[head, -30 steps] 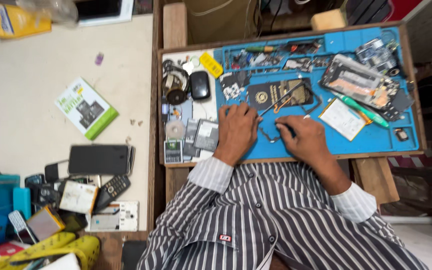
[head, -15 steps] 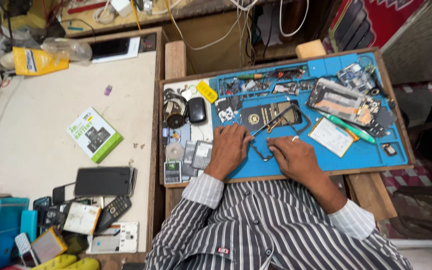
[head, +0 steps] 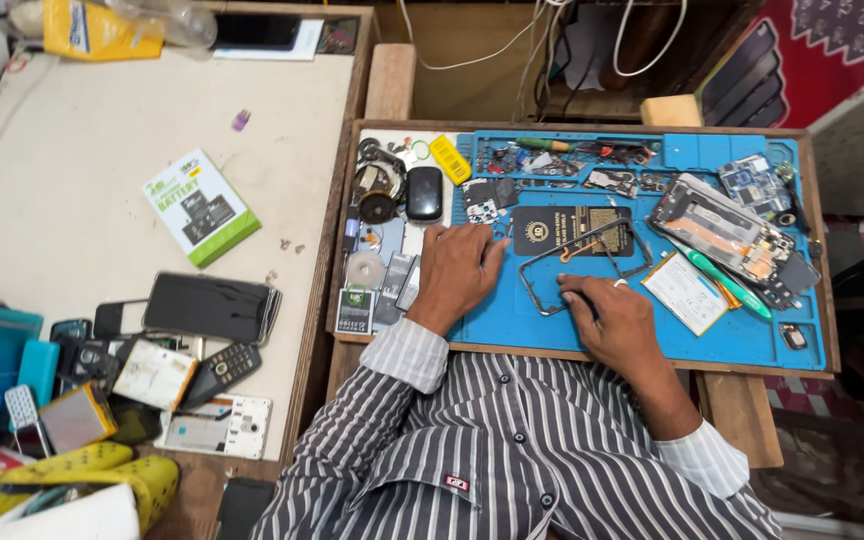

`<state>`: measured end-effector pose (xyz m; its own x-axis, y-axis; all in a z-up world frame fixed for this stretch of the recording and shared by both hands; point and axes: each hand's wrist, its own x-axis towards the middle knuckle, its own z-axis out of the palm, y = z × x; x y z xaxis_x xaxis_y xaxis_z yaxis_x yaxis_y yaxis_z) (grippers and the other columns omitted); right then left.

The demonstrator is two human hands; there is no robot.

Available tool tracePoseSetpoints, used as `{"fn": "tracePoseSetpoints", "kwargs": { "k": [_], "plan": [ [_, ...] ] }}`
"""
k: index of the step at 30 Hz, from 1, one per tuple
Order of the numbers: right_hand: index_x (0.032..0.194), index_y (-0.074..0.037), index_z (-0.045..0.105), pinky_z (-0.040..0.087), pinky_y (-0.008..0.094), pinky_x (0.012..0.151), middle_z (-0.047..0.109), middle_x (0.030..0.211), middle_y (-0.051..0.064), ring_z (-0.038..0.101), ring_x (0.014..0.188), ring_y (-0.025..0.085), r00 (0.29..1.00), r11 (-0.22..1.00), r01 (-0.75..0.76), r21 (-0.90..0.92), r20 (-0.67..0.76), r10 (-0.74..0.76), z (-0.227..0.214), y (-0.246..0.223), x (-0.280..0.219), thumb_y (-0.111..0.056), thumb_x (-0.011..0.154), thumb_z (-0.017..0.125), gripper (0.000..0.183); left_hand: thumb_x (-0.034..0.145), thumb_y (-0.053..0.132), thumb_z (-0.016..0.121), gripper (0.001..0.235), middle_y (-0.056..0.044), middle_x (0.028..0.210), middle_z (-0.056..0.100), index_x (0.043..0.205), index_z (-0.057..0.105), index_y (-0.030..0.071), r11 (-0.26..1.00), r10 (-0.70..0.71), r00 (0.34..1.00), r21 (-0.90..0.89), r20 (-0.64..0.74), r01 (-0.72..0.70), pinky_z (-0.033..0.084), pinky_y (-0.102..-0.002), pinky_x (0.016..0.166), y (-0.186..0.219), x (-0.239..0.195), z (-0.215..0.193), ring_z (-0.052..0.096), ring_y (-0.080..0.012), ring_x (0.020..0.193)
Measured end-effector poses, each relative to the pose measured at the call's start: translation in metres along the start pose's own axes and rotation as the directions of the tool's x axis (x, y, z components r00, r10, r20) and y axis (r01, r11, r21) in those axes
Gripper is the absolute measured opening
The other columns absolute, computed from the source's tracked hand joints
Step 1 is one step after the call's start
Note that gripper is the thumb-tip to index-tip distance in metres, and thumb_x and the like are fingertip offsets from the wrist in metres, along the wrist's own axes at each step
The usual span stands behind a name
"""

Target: The person uses a small metal tool to scrape and clean the edges of a rectangular metal frame on a blue work mat. They repeatedly lift, rotate, and scrape the frame while handling it with both hands.

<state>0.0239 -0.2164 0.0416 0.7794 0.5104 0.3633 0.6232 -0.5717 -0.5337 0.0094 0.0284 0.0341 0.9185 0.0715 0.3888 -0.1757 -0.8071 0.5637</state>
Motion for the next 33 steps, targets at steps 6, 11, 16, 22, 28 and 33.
{"fn": "tracePoseSetpoints", "kwargs": {
  "k": [6,11,16,22,28,33],
  "plan": [
    [0.107,-0.008,0.074,0.057,0.036,0.079,0.077,0.108,0.008,0.074,0.092,0.026,0.999,1.000,0.025,0.014,-0.029,-0.025,0.003,0.002,-0.003,-0.011,0.094,0.068,0.014,0.083,0.037,0.079,0.046,-0.007,0.114,0.060,0.118,0.065,0.011,0.994,0.104,0.992,-0.032,-0.066,-0.106,0.041,-0.045,0.101,0.003,-0.003,-0.008,0.058,-0.0285,0.113],
    [0.107,-0.004,0.072,0.058,0.033,0.086,0.077,0.114,0.010,0.075,0.101,0.025,0.992,0.991,0.027,0.131,-0.127,-0.010,0.004,0.006,-0.009,-0.005,0.098,0.068,0.010,0.069,0.059,0.085,0.078,-0.011,0.116,0.059,0.124,0.064,0.009,0.985,0.154,0.981,-0.102,0.117,-0.142,0.040,-0.046,0.098,0.024,-0.013,-0.001,0.055,-0.0304,0.112],
    [0.105,-0.001,0.070,0.059,0.032,0.091,0.077,0.113,0.013,0.076,0.103,0.024,0.969,0.981,0.034,0.193,-0.245,0.014,0.002,0.011,-0.012,-0.002,0.098,0.069,0.008,0.069,0.059,0.084,0.081,-0.010,0.126,0.059,0.129,0.063,0.008,0.978,0.198,0.976,-0.093,0.096,-0.189,0.041,-0.045,0.102,0.032,-0.023,0.007,0.054,-0.0302,0.117],
    [0.102,0.000,0.069,0.059,0.031,0.090,0.076,0.108,0.015,0.076,0.098,0.023,0.964,0.980,0.035,0.198,-0.265,0.019,0.002,0.010,-0.013,-0.003,0.095,0.070,0.007,0.071,0.051,0.086,0.074,-0.010,0.127,0.059,0.129,0.063,0.010,0.976,0.199,0.975,-0.107,0.099,-0.189,0.041,-0.045,0.104,0.028,-0.025,0.009,0.054,-0.0302,0.120],
    [0.106,0.000,0.071,0.060,0.030,0.083,0.077,0.102,0.013,0.077,0.093,0.020,0.978,0.981,-0.026,0.192,-0.200,0.065,0.004,0.011,-0.011,-0.004,0.094,0.071,0.012,0.068,0.047,0.087,0.079,-0.010,0.129,0.058,0.134,0.060,0.012,0.972,0.219,0.954,-0.129,0.205,-0.195,0.042,-0.045,0.103,0.018,-0.020,0.005,0.053,-0.0302,0.119],
    [0.121,0.000,0.068,0.060,0.030,0.081,0.077,0.100,0.013,0.077,0.090,0.019,0.979,0.972,-0.083,0.221,-0.163,0.120,0.007,0.013,-0.010,-0.003,0.095,0.071,0.026,0.071,0.044,0.086,0.079,-0.010,0.133,0.056,0.139,0.057,0.014,0.968,0.228,0.947,-0.153,0.226,-0.197,0.043,-0.044,0.104,0.012,-0.018,0.006,0.053,-0.0303,0.121]
  ]
}}
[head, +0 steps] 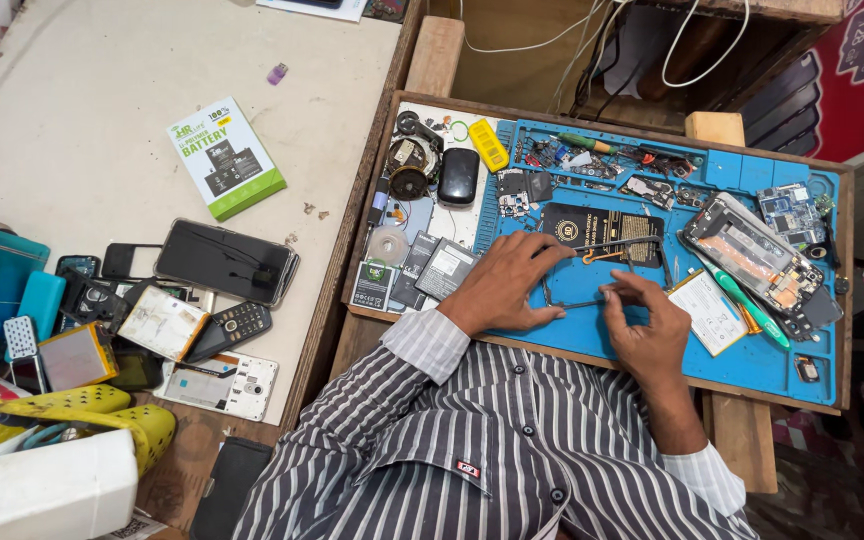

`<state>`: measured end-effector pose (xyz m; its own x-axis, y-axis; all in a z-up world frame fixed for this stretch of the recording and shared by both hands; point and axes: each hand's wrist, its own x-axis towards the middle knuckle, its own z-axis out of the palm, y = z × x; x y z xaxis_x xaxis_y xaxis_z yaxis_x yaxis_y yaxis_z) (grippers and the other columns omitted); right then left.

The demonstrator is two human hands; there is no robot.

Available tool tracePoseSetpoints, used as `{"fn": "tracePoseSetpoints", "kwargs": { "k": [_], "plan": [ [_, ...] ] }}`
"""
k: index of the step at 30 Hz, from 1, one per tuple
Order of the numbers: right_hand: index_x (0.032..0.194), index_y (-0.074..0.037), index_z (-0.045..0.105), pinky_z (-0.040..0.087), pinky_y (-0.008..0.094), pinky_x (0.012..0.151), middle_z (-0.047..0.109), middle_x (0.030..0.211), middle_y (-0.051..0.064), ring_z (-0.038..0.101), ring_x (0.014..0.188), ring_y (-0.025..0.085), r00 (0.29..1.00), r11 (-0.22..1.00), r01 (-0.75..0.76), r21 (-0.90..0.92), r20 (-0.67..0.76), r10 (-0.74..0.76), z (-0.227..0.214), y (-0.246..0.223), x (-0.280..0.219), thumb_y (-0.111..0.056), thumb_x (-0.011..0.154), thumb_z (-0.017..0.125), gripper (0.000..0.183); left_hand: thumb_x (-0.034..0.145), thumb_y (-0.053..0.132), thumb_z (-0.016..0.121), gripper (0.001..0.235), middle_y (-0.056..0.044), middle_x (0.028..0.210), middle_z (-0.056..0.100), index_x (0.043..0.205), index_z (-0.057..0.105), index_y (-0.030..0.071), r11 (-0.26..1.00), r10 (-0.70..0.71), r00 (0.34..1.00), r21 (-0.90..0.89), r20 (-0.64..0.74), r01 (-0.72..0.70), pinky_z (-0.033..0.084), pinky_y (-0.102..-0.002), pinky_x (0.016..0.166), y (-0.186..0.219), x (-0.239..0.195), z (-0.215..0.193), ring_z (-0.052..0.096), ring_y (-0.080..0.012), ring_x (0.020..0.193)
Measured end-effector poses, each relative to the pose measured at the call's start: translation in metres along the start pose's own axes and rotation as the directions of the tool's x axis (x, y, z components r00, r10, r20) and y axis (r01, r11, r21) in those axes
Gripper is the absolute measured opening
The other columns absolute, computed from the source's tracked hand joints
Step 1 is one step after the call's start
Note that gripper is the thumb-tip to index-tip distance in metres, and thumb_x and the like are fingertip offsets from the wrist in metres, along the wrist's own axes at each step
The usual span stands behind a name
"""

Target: The person uses a small metal tool to scrape and clean the edges of a rectangular metal frame on a blue work mat. They repeatedly lift, rotate, and scrape the frame while handling it with both hands.

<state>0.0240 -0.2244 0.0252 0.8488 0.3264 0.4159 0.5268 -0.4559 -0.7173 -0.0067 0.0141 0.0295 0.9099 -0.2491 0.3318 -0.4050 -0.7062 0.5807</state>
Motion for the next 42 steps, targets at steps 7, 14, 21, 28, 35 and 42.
{"fn": "tracePoseSetpoints", "kwargs": {
  "k": [7,14,21,28,35,42],
  "plan": [
    [0.129,-0.001,0.064,0.060,0.030,0.084,0.077,0.104,0.014,0.077,0.096,0.021,1.000,1.000,0.023,-0.021,-0.007,-0.023,0.001,0.003,0.001,0.001,0.095,0.070,0.034,0.069,0.040,0.085,0.080,-0.012,0.135,0.056,0.139,0.056,0.011,0.998,0.023,0.995,0.054,-0.101,-0.017,0.040,-0.047,0.107,0.004,-0.001,-0.004,0.051,-0.0329,0.126],
    [0.113,-0.003,0.070,0.060,0.031,0.081,0.077,0.104,0.012,0.077,0.095,0.022,0.999,0.999,0.024,-0.026,0.037,-0.023,0.002,-0.007,0.012,-0.006,0.096,0.073,0.018,0.067,0.042,0.088,0.083,-0.012,0.130,0.059,0.138,0.057,0.011,0.999,-0.015,0.996,0.045,-0.090,0.019,0.039,-0.049,0.106,0.006,0.001,-0.009,0.053,-0.0335,0.123],
    [0.102,-0.009,0.075,0.055,0.040,0.072,0.075,0.095,0.010,0.071,0.081,0.031,0.958,0.971,0.202,-0.131,0.232,-0.168,0.026,-0.011,0.053,-0.013,0.087,0.076,0.015,0.065,0.041,0.092,0.094,-0.012,0.129,0.063,0.144,0.052,0.010,0.999,0.002,0.999,-0.048,-0.036,-0.004,0.040,-0.046,0.104,-0.004,0.007,-0.013,0.055,-0.0330,0.119],
    [0.099,-0.008,0.074,0.055,0.039,0.072,0.074,0.091,0.011,0.072,0.081,0.030,0.971,0.990,0.110,-0.088,0.220,-0.089,0.044,-0.011,0.058,-0.013,0.086,0.076,0.014,0.061,0.042,0.094,0.101,-0.014,0.125,0.061,0.144,0.047,0.008,0.998,-0.029,0.999,-0.051,-0.024,0.028,0.040,-0.047,0.103,-0.008,0.009,-0.013,0.054,-0.0344,0.121],
    [0.098,-0.006,0.073,0.055,0.040,0.077,0.074,0.093,0.010,0.071,0.087,0.030,0.964,0.980,0.194,-0.052,0.197,-0.180,0.045,-0.006,0.060,-0.010,0.086,0.075,0.013,0.063,0.040,0.093,0.099,-0.013,0.123,0.060,0.145,0.048,0.009,0.998,-0.023,0.998,-0.055,-0.065,0.019,0.041,-0.046,0.102,-0.007,0.006,-0.015,0.054,-0.0338,0.119],
    [0.097,-0.007,0.074,0.055,0.040,0.078,0.074,0.093,0.010,0.070,0.087,0.030,0.952,0.962,0.241,-0.125,0.222,-0.209,0.051,-0.009,0.063,-0.010,0.083,0.076,0.014,0.060,0.041,0.093,0.102,-0.012,0.121,0.061,0.146,0.048,0.010,0.996,-0.055,0.997,-0.070,-0.049,0.051,0.041,-0.046,0.099,-0.007,0.005,-0.018,0.055,-0.0330,0.117]
  ]
}}
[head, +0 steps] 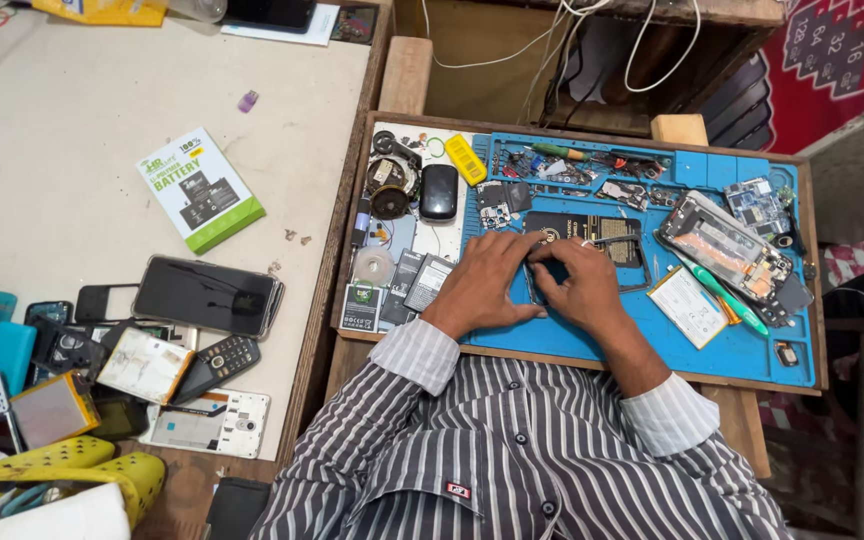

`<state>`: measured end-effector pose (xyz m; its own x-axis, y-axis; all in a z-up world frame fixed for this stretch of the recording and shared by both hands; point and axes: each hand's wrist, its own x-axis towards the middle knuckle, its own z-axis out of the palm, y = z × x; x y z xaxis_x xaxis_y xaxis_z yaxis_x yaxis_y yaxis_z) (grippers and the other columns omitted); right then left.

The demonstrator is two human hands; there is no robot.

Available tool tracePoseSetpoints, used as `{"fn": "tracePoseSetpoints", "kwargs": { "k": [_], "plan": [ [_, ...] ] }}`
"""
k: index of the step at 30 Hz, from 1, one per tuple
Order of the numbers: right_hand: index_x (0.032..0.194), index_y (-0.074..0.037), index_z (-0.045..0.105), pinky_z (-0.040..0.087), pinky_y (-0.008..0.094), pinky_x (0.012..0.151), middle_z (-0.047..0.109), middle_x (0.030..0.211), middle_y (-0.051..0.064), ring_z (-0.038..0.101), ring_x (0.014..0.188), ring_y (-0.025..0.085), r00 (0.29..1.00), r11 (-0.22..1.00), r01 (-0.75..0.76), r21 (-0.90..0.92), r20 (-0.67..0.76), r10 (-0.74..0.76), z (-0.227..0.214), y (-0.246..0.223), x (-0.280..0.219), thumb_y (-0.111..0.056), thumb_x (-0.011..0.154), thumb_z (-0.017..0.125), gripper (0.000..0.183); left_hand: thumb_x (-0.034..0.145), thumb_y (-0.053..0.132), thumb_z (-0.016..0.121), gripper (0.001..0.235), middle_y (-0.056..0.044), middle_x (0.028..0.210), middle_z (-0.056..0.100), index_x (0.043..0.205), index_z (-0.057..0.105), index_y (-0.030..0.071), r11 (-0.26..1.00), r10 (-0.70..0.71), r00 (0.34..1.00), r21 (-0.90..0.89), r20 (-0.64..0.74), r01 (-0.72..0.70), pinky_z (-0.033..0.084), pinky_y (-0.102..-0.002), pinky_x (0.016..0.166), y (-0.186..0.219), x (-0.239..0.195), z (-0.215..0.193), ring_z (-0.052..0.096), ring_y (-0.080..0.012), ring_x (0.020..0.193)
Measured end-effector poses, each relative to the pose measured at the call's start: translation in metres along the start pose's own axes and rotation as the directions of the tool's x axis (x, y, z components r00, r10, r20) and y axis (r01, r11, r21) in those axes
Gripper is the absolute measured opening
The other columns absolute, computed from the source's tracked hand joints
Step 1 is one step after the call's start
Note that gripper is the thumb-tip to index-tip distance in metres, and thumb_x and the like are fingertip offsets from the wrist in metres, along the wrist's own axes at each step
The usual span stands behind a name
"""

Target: The person uses a small metal tool to scrape and clean the edges of a rectangular metal frame on a blue work mat. They repeatedly lift, rotate, and scrape the frame while handling it with both hands.

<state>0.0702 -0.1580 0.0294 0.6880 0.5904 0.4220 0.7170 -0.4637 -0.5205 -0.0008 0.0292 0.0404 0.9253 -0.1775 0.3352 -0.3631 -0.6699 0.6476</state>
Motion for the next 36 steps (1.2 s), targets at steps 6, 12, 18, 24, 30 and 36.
{"fn": "tracePoseSetpoints", "kwargs": {
  "k": [6,12,18,24,30,36],
  "plan": [
    [0.100,-0.007,0.073,0.055,0.039,0.078,0.073,0.095,0.009,0.070,0.087,0.029,1.000,0.999,-0.002,0.048,-0.027,0.003,0.0012,0.0033,-0.0008,-0.009,0.085,0.076,0.016,0.059,0.042,0.093,0.103,-0.013,0.124,0.060,0.145,0.047,0.010,1.000,0.009,1.000,0.009,-0.006,-0.009,0.041,-0.046,0.101,-0.0041,0.0003,0.0024,0.054,-0.0337,0.118],
    [0.099,-0.008,0.074,0.055,0.039,0.075,0.073,0.093,0.009,0.069,0.084,0.029,1.000,1.000,-0.028,-0.007,-0.014,0.028,0.0025,0.0024,-0.0017,-0.008,0.083,0.076,0.016,0.059,0.043,0.093,0.105,-0.013,0.122,0.060,0.146,0.046,0.010,1.000,-0.014,1.000,-0.010,0.014,0.014,0.041,-0.046,0.101,-0.0049,-0.0002,0.0021,0.055,-0.0336,0.119],
    [0.096,-0.008,0.072,0.056,0.038,0.076,0.074,0.094,0.007,0.069,0.086,0.027,0.999,0.999,0.049,0.013,0.004,-0.049,0.0005,0.0002,-0.0001,-0.008,0.083,0.076,0.014,0.058,0.040,0.093,0.105,-0.013,0.121,0.061,0.146,0.046,0.010,1.000,-0.011,1.000,-0.015,0.004,0.011,0.041,-0.047,0.101,-0.0052,0.0015,0.0011,0.055,-0.0347,0.118],
    [0.095,-0.009,0.073,0.055,0.036,0.072,0.074,0.091,0.006,0.068,0.080,0.025,0.999,0.999,0.031,0.015,0.041,-0.032,-0.0021,-0.0010,-0.0007,-0.008,0.081,0.076,0.014,0.060,0.038,0.091,0.101,-0.013,0.120,0.062,0.146,0.046,0.010,0.999,-0.022,1.000,-0.030,0.011,0.022,0.042,-0.046,0.100,-0.0067,0.0013,0.0033,0.056,-0.0340,0.117],
    [0.093,-0.010,0.071,0.055,0.036,0.070,0.075,0.090,0.005,0.068,0.075,0.024,0.997,0.998,0.057,-0.017,0.054,-0.056,-0.0005,-0.0017,-0.0071,-0.008,0.080,0.076,0.013,0.062,0.034,0.088,0.097,-0.014,0.123,0.061,0.146,0.046,0.009,0.999,0.025,0.999,-0.042,-0.038,-0.027,0.043,-0.047,0.102,-0.0100,-0.0016,0.0087,0.056,-0.0348,0.117],
    [0.092,-0.010,0.071,0.055,0.035,0.067,0.073,0.087,0.005,0.068,0.073,0.021,0.997,0.998,0.055,0.008,0.061,-0.056,-0.0014,-0.0037,-0.0056,-0.010,0.080,0.077,0.014,0.063,0.032,0.087,0.095,-0.015,0.124,0.061,0.145,0.046,0.009,0.998,-0.009,1.000,-0.057,-0.006,0.009,0.045,-0.046,0.104,-0.0093,-0.0007,0.0055,0.057,-0.0354,0.117]
  ]
}}
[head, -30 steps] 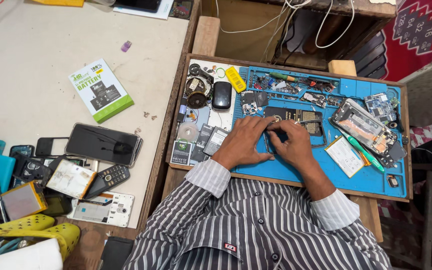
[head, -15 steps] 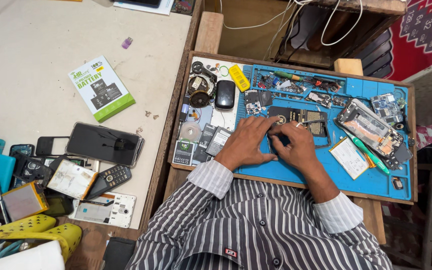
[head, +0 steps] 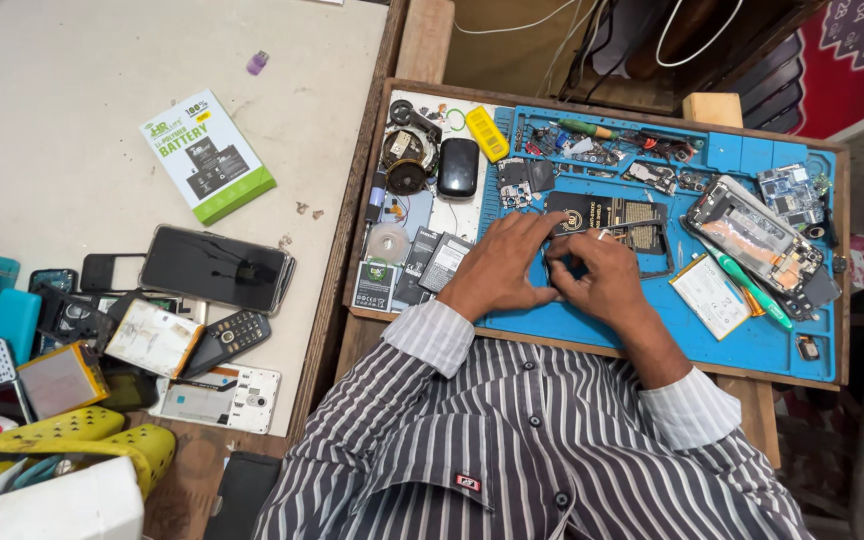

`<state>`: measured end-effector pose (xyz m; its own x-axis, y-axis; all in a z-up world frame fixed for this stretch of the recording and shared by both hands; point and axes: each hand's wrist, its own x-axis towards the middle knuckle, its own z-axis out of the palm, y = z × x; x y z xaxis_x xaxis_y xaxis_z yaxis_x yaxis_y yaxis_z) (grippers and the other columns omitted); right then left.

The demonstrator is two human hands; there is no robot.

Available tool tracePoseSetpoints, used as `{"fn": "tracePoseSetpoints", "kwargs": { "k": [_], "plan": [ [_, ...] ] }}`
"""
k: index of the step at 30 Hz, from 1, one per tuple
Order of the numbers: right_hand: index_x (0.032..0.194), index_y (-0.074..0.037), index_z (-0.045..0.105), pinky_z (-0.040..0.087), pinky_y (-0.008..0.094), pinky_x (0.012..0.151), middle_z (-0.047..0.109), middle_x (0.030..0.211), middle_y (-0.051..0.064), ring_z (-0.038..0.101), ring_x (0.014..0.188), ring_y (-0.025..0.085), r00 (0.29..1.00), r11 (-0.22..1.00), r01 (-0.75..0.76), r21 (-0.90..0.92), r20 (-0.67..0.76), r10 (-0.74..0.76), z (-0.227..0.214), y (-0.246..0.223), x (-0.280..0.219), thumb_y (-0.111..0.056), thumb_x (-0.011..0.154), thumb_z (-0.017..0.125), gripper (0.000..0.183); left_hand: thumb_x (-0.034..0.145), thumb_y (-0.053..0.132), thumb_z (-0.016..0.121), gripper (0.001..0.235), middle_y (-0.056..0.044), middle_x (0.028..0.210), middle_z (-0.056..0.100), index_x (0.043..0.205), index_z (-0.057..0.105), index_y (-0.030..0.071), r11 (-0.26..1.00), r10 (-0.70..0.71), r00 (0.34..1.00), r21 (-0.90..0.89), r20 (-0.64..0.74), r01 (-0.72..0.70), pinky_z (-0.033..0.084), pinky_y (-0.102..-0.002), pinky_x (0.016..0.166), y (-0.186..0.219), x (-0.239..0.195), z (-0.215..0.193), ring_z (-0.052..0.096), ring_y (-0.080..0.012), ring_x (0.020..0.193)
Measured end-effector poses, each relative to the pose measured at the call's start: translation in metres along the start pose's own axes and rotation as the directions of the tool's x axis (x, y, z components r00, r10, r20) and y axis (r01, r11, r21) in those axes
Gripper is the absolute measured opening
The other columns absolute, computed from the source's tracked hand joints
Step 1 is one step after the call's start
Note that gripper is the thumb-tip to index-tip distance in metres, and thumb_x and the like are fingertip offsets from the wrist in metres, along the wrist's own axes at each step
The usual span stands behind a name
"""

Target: The person uses a small metal tool to scrape and clean the edges of a rectangular metal frame on a blue work mat. They repeatedly lift, rotate, and scrape the frame while handling it with both hands.

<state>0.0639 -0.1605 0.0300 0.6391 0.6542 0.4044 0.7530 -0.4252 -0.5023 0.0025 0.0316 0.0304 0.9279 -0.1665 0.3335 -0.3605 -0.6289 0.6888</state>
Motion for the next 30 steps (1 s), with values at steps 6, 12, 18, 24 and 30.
{"fn": "tracePoseSetpoints", "kwargs": {
  "k": [6,12,18,24,30],
  "plan": [
    [0.090,-0.010,0.070,0.054,0.034,0.065,0.073,0.084,0.004,0.067,0.070,0.021,1.000,1.000,0.010,0.014,0.015,-0.011,0.000,0.003,-0.006,-0.008,0.079,0.077,0.013,0.061,0.029,0.086,0.095,-0.016,0.125,0.061,0.144,0.045,0.007,1.000,0.018,1.000,-0.012,-0.005,-0.018,0.046,-0.045,0.105,-0.003,0.001,0.003,0.057,-0.0358,0.116],
    [0.091,-0.009,0.070,0.054,0.034,0.067,0.073,0.085,0.004,0.067,0.071,0.020,1.000,0.998,0.016,0.057,0.021,-0.017,-0.001,0.004,-0.007,-0.007,0.079,0.076,0.013,0.062,0.029,0.087,0.093,-0.016,0.125,0.061,0.144,0.047,0.007,0.999,0.035,0.999,-0.013,-0.016,-0.036,0.046,-0.045,0.105,-0.001,0.001,0.002,0.058,-0.0360,0.116],
    [0.096,-0.009,0.073,0.052,0.038,0.063,0.067,0.078,0.008,0.066,0.070,0.025,1.000,0.998,-0.016,-0.055,-0.010,0.016,0.004,0.010,0.003,-0.013,0.080,0.080,0.018,0.058,0.036,0.093,0.097,-0.014,0.120,0.060,0.141,0.050,0.008,1.000,0.007,1.000,0.005,0.017,-0.007,0.045,-0.046,0.103,0.001,0.002,0.000,0.057,-0.0364,0.116],
    [0.099,-0.009,0.073,0.053,0.039,0.064,0.067,0.082,0.010,0.067,0.072,0.027,0.996,0.993,-0.039,-0.110,-0.079,0.030,0.008,-0.004,0.002,-0.013,0.083,0.080,0.017,0.056,0.038,0.095,0.102,-0.013,0.122,0.059,0.142,0.048,0.008,1.000,-0.021,0.999,-0.004,0.037,0.021,0.044,-0.045,0.102,0.004,0.003,-0.001,0.056,-0.0345,0.118],
    [0.099,-0.006,0.072,0.054,0.035,0.067,0.071,0.088,0.012,0.070,0.076,0.025,0.994,0.993,-0.111,0.047,-0.012,0.112,0.006,0.010,0.007,-0.007,0.088,0.076,0.011,0.056,0.041,0.098,0.113,-0.017,0.131,0.056,0.148,0.042,0.009,1.000,0.017,1.000,-0.023,-0.002,-0.017,0.040,-0.049,0.106,-0.006,0.004,0.005,0.050,-0.0379,0.123]
  ]
}}
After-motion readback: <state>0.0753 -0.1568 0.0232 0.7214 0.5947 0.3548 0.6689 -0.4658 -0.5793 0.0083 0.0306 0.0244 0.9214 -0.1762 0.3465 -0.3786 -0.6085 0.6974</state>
